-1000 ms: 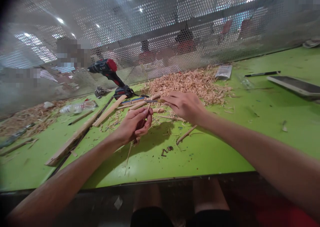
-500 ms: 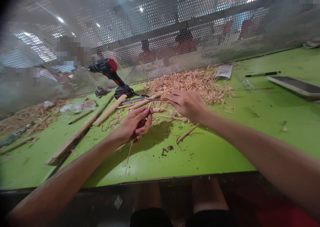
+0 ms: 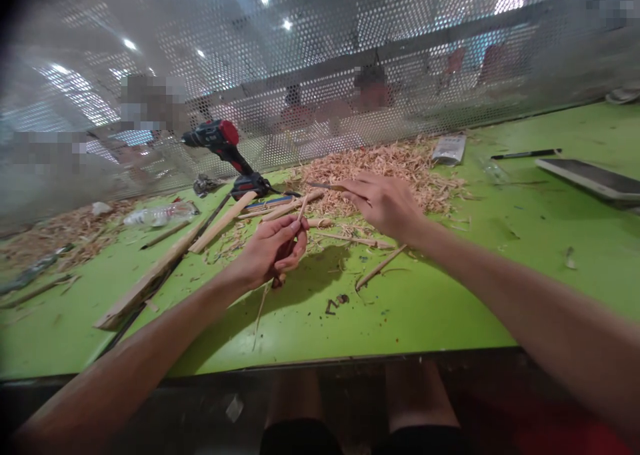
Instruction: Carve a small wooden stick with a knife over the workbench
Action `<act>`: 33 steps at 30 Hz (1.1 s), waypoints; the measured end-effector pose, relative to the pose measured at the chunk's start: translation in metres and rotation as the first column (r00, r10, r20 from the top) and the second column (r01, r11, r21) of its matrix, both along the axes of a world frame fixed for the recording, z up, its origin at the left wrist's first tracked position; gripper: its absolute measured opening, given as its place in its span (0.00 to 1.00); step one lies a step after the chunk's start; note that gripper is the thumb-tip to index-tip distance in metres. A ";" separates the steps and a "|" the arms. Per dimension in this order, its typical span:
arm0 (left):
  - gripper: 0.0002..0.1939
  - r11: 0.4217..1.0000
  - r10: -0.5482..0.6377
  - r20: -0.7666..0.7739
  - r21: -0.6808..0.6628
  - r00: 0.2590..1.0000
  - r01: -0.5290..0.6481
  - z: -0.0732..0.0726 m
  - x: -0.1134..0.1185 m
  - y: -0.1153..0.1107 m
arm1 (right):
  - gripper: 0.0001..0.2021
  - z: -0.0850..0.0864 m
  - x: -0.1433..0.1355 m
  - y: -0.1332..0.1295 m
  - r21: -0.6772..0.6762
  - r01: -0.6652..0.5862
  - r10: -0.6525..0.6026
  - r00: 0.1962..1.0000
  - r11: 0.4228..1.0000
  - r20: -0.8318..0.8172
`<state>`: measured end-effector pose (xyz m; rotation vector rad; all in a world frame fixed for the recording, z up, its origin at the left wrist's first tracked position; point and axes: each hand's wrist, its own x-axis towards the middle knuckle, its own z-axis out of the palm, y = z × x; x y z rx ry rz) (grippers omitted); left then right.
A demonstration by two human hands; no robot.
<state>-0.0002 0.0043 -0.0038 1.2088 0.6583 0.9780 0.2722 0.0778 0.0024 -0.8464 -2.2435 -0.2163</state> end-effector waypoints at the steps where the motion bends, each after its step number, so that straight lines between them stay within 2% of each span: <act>1: 0.11 1.000 0.000 0.004 -0.001 1.000 0.000 0.000 0.000 0.001 | 0.19 -0.001 -0.003 -0.003 -0.001 -0.029 0.029 1.000 1.000 0.011; 7: 0.13 1.000 -0.009 0.001 -0.014 1.000 0.009 -0.001 0.000 0.002 | 0.18 -0.008 -0.015 -0.013 0.074 -0.128 0.123 0.990 0.989 0.069; 15: 0.12 1.000 -0.015 0.023 -0.027 1.000 0.016 -0.002 0.001 0.001 | 0.18 -0.008 -0.011 -0.008 0.123 -0.112 0.101 0.990 0.986 0.095; 23: 0.11 1.000 -0.011 0.023 -0.022 1.000 0.011 -0.003 -0.001 0.002 | 0.18 -0.007 -0.009 -0.005 0.076 -0.077 0.070 0.994 0.994 0.083; 30: 0.11 0.998 -0.056 0.028 -0.005 0.998 0.056 -0.004 -0.002 0.001 | 0.20 -0.001 0.003 0.002 0.019 0.028 -0.029 0.999 0.999 0.035; 33: 0.12 0.999 -0.045 0.034 0.005 0.998 0.045 -0.004 -0.002 0.002 | 0.19 0.000 0.001 0.000 0.021 0.026 -0.026 1.000 0.999 0.015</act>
